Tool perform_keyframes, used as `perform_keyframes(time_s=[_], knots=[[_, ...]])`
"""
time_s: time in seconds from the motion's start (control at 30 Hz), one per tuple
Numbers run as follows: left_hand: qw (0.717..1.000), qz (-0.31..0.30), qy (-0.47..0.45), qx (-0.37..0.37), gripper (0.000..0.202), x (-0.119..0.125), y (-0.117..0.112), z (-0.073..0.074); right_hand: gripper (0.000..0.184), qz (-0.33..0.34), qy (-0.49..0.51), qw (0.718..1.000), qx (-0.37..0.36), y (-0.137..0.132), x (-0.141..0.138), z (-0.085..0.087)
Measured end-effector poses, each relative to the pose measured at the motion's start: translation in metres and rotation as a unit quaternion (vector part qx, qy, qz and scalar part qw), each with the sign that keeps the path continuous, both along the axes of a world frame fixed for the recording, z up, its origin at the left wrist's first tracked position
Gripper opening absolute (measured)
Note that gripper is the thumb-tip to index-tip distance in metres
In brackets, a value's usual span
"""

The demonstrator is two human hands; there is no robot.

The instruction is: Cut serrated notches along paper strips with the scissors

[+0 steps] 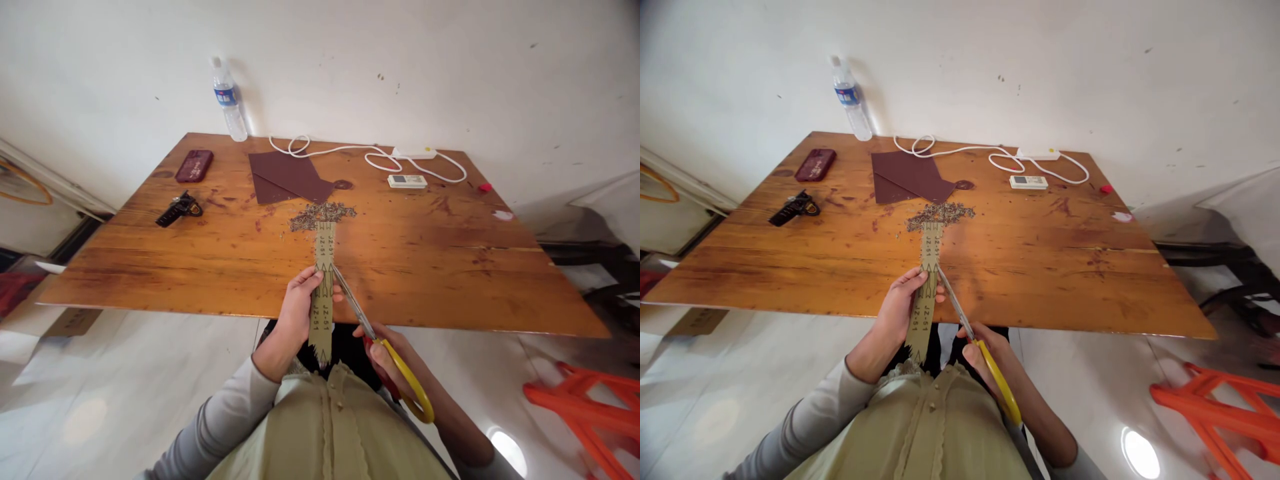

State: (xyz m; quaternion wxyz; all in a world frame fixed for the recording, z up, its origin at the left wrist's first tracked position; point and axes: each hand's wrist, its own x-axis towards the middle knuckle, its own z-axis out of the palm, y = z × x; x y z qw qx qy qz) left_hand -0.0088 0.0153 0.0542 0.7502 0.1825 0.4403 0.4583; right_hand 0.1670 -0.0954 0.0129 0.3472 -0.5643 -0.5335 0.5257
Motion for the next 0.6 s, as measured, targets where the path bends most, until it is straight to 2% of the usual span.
perform_keyframes(time_s=[0.23,0.6], knots=[[0.999,-0.025,0.033,0.026,0.017,-0.006,0.003,0.000,0.043,-0.005,-0.069,0.997,-0.024,0.002,0.007,0.006],[0.997,-0.046,0.041,0.035,0.015,-0.007,0.003,0.002,0.035,0.004,-0.099,0.995,0.002,0.004,0.016,0.004]])
